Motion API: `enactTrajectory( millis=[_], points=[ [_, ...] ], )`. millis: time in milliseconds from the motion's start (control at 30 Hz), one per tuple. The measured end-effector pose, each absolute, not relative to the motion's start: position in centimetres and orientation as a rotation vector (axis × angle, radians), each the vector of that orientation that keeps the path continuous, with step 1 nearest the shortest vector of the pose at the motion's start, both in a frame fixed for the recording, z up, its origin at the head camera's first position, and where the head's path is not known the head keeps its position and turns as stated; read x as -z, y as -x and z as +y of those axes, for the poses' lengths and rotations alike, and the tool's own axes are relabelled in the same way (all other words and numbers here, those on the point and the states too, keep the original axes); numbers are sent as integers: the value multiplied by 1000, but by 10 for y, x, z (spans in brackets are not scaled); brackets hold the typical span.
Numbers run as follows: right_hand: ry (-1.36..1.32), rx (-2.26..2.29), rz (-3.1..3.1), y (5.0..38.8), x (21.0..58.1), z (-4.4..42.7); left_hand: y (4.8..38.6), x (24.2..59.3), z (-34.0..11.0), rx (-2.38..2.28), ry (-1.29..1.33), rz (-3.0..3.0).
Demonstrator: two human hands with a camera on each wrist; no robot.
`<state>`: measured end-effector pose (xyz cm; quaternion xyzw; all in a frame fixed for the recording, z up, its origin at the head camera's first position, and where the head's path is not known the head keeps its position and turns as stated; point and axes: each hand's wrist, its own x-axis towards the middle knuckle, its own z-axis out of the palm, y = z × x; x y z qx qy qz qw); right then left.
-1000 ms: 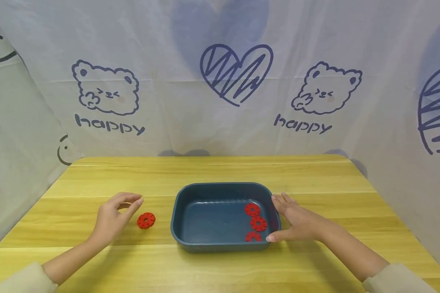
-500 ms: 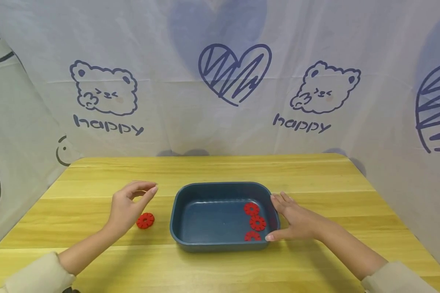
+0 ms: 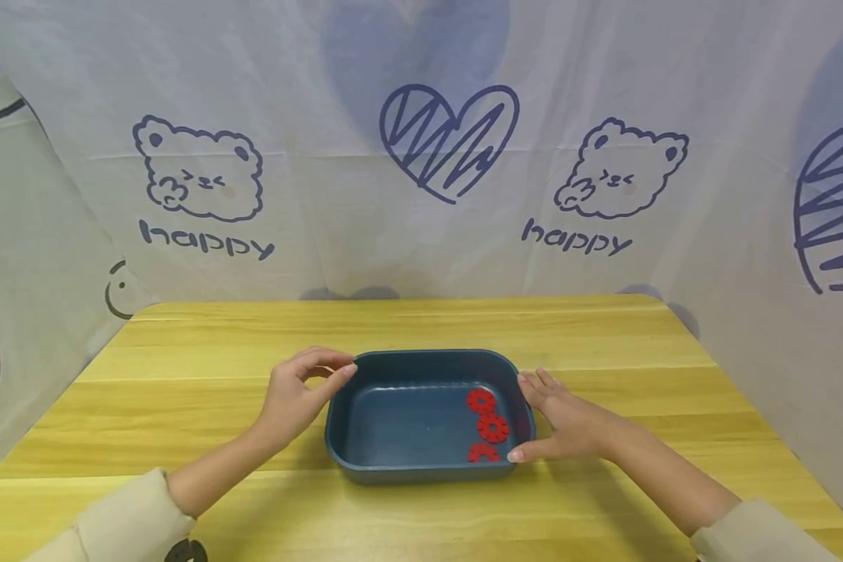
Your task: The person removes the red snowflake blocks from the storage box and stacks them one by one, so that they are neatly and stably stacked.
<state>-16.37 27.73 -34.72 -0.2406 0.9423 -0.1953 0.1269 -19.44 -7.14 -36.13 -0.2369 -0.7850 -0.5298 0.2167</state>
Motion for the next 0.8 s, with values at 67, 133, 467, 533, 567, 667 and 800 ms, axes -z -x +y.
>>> enactTrajectory(
  millis=[67, 133, 467, 533, 567, 667, 800],
  points=[
    [701, 569, 2742, 163, 347, 277, 194, 361, -66, 1462, 685, -2207],
    [704, 570, 2743, 163, 347, 277, 194, 362, -61, 1454, 720, -2241],
    [719, 572, 2739, 164, 348, 276, 191, 369, -40, 1459, 865, -2316],
    [716, 574, 2740, 164, 348, 276, 190, 369, -37, 1471, 887, -2325],
    [714, 576, 2740, 164, 347, 276, 190, 370, -35, 1475, 896, -2331],
    [717, 574, 2741, 164, 347, 277, 190, 371, -28, 1486, 924, -2350],
    [711, 578, 2738, 164, 347, 277, 191, 374, -16, 1491, 967, -2376]
  ],
)
